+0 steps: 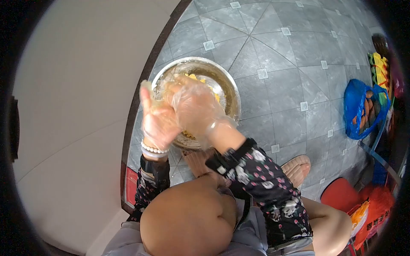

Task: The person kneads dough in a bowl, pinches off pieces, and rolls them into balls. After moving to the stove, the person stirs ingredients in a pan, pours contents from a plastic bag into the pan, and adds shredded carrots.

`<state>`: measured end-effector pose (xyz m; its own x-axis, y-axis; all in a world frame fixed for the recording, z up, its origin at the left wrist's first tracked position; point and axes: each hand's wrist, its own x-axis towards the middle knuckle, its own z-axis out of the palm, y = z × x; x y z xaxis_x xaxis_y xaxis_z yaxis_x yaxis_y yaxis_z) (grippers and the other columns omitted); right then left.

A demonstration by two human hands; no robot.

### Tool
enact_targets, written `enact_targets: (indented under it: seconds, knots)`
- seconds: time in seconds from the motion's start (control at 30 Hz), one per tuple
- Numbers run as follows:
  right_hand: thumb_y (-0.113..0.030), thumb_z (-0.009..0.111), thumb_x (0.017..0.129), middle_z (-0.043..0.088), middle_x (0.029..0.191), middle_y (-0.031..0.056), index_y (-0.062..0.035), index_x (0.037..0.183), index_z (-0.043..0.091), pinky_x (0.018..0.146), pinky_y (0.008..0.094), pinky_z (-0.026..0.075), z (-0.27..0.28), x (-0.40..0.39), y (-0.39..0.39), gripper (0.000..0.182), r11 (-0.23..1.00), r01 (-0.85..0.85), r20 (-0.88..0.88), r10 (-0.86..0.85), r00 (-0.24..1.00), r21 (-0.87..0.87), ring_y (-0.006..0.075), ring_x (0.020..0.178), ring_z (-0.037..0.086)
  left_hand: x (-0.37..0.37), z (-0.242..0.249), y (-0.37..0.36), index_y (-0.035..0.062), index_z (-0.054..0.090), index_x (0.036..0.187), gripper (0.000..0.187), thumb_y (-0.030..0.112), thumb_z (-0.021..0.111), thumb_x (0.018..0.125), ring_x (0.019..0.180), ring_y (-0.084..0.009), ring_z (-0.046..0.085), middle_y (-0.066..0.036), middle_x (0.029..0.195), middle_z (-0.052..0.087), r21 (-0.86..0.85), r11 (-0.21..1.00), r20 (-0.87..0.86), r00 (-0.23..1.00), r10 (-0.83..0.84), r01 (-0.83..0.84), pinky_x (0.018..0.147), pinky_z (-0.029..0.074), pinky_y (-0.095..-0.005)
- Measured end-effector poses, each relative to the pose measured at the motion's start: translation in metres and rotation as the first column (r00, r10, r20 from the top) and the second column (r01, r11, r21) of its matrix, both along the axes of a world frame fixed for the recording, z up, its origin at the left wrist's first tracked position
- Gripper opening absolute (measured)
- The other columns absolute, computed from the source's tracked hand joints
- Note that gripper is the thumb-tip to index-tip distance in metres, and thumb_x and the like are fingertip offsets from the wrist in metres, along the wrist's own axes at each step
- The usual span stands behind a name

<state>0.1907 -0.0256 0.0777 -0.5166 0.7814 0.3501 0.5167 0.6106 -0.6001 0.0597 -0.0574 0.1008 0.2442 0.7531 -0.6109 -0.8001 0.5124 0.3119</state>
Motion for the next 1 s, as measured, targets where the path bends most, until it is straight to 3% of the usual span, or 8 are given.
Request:
enact_targets:
  seconds: [0.1, 0.2, 0.23, 0.33, 0.43, 0.63, 0.9, 1.0]
  knots:
    - [-0.024, 0.065, 0.083, 0.066, 0.083, 0.0020, -0.0101, 0.089, 0.068, 0.053, 0.0340, 0.048, -0.007, 0.002, 0.017, 0.016, 0.987, 0.059, 0.168, -0.084, 0.982, 0.148, 0.0203, 0.068, 0.062, -0.008, -0.008, -0.010, -0.0049, 0.038, 0.137, 0.108, 0.085, 0.024, 0.079, 0.128, -0.0328, 0.045, -0.020, 0.141, 0.043, 0.236, 0.972, 0.387, 0.917, -0.096, 0.002, 0.110, 0.032, -0.0440]
    - [-0.031, 0.053, 0.092, 0.061, 0.068, 0.0050, -0.0100, 0.074, 0.063, 0.042, 0.0325, 0.044, -0.030, 0.010, 0.025, 0.029, 0.942, 0.290, -0.085, -0.307, 0.948, -0.167, 0.0175, 0.056, 0.059, -0.033, -0.020, -0.011, -0.0087, 0.036, 0.137, 0.111, 0.085, 0.025, 0.079, 0.129, -0.0349, 0.043, -0.022, 0.141, 0.042, 0.240, 0.891, -0.030, 0.921, -0.389, 0.385, 0.111, 0.031, -0.0443]
    - [-0.030, 0.054, 0.090, 0.062, 0.069, 0.0050, -0.0080, 0.084, 0.064, 0.047, 0.0329, 0.046, 0.006, 0.015, 0.027, 0.024, 0.799, 0.218, 0.272, -0.072, 0.960, -0.560, 0.0177, 0.063, 0.061, -0.041, -0.036, -0.012, -0.0086, 0.035, 0.137, 0.111, 0.085, 0.018, 0.080, 0.133, -0.0327, 0.038, -0.022, 0.139, 0.045, 0.265, 0.900, 0.043, 0.928, -0.369, 0.346, 0.111, 0.030, -0.0457]
    - [-0.017, 0.060, 0.087, 0.069, 0.092, 0.0110, -0.0077, 0.088, 0.067, 0.059, 0.0338, 0.052, 0.006, -0.010, -0.014, 0.012, 0.995, 0.090, 0.240, -0.095, 0.966, 0.033, 0.0231, 0.072, 0.066, -0.004, -0.020, 0.001, -0.0032, 0.033, 0.141, 0.101, 0.080, 0.019, 0.085, 0.135, -0.0337, 0.036, -0.022, 0.142, 0.041, -0.021, 0.999, -0.108, 0.993, -0.041, 0.039, 0.112, 0.027, -0.0479]
    - [-0.030, 0.052, 0.091, 0.063, 0.116, 0.0157, -0.0047, 0.110, 0.065, 0.110, 0.0435, 0.028, -0.009, -0.043, -0.016, 0.035, 0.975, 0.215, -0.187, -0.223, 0.957, -0.060, 0.0280, 0.122, 0.050, 0.017, -0.029, 0.006, 0.0030, 0.033, 0.143, 0.085, 0.070, 0.025, 0.091, 0.132, -0.0330, 0.039, -0.020, 0.145, 0.038, 0.190, 0.981, 0.185, 0.983, 0.008, -0.044, 0.112, 0.028, -0.0463]
    - [-0.024, 0.057, 0.087, 0.060, 0.123, 0.0157, -0.0018, 0.115, 0.062, 0.110, 0.0522, 0.028, -0.013, -0.014, 0.008, 0.036, 0.994, 0.030, -0.021, -0.028, 0.999, 0.104, 0.0314, 0.125, 0.049, -0.024, -0.029, -0.004, 0.0022, 0.036, 0.140, 0.071, 0.057, 0.034, 0.096, 0.130, -0.0282, 0.041, -0.016, 0.141, 0.043, 0.052, 0.992, 0.465, 0.882, 0.077, -0.114, 0.110, 0.032, -0.0434]
    - [-0.033, 0.048, 0.092, 0.057, 0.126, 0.0200, 0.0070, 0.120, 0.057, 0.112, 0.0447, 0.026, -0.003, -0.020, 0.002, 0.050, 0.994, 0.050, -0.033, -0.047, 0.998, 0.092, 0.0320, 0.127, 0.046, 0.006, -0.005, -0.010, 0.0030, 0.025, 0.147, 0.062, 0.045, 0.028, 0.100, 0.140, -0.0347, 0.027, -0.020, 0.152, 0.024, -0.040, 0.999, -0.235, 0.971, -0.045, 0.036, 0.113, 0.028, -0.0476]
    - [-0.024, 0.043, 0.096, 0.050, 0.138, 0.0137, -0.0024, 0.128, 0.054, 0.115, 0.0449, 0.021, 0.000, -0.009, -0.002, 0.040, 0.999, -0.008, -0.036, 0.006, 0.999, -0.051, 0.0258, 0.135, 0.038, -0.029, 0.002, -0.004, 0.0031, 0.027, 0.146, 0.064, 0.048, 0.026, 0.100, 0.140, -0.0365, 0.027, -0.021, 0.152, 0.024, -0.018, 0.995, 0.324, 0.941, 0.096, -0.095, 0.112, 0.030, -0.0485]
